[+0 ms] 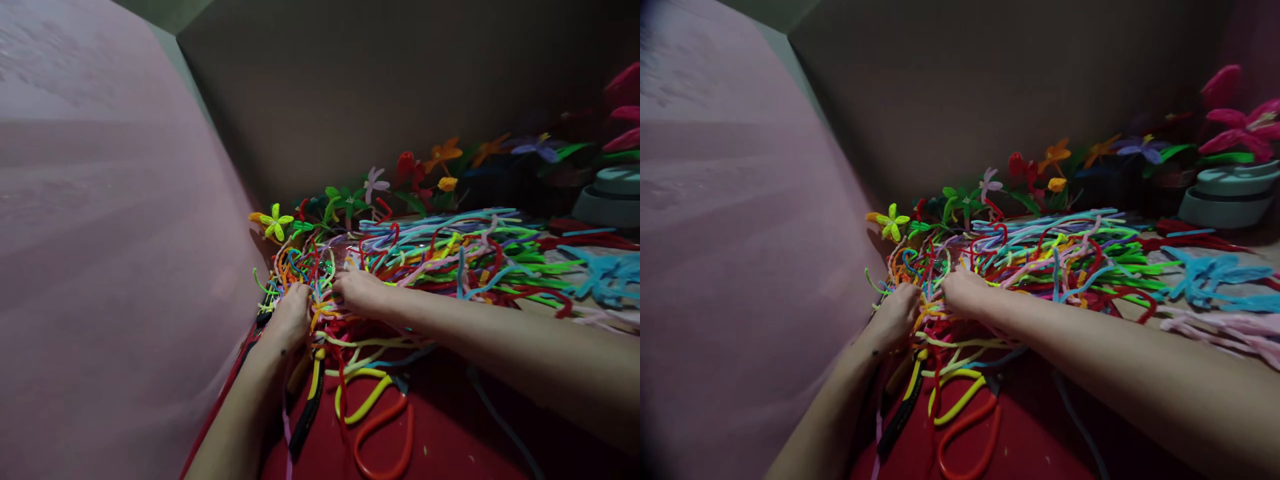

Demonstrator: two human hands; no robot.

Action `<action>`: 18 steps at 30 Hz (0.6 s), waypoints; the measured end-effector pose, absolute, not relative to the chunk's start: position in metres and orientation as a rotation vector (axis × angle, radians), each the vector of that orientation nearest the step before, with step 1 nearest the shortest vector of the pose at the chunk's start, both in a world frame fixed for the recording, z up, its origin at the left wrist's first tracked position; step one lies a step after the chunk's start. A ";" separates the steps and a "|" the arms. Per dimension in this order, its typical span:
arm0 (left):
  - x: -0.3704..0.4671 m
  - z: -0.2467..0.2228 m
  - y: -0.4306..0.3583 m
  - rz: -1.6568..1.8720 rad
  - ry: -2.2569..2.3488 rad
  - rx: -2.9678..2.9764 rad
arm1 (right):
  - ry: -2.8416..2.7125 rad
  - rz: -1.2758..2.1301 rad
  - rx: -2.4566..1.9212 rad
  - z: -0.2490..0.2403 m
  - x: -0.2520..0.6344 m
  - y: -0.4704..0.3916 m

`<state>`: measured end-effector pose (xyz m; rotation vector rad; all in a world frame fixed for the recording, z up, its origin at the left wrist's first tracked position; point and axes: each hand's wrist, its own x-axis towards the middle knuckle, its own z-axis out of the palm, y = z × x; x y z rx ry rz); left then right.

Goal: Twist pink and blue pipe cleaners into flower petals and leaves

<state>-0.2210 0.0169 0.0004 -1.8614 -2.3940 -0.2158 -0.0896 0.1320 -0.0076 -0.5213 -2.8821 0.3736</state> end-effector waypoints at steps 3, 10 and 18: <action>-0.227 -0.006 0.021 -0.299 -2.412 -1.839 | -2.943 0.278 -0.428 -0.014 -0.088 0.135; -0.230 -0.011 0.018 -0.446 -2.345 -1.973 | -2.982 0.236 -0.422 -0.006 -0.079 0.131; -0.230 -0.007 0.009 -0.332 -2.263 -2.225 | -2.865 0.440 -0.752 -0.005 -0.091 0.139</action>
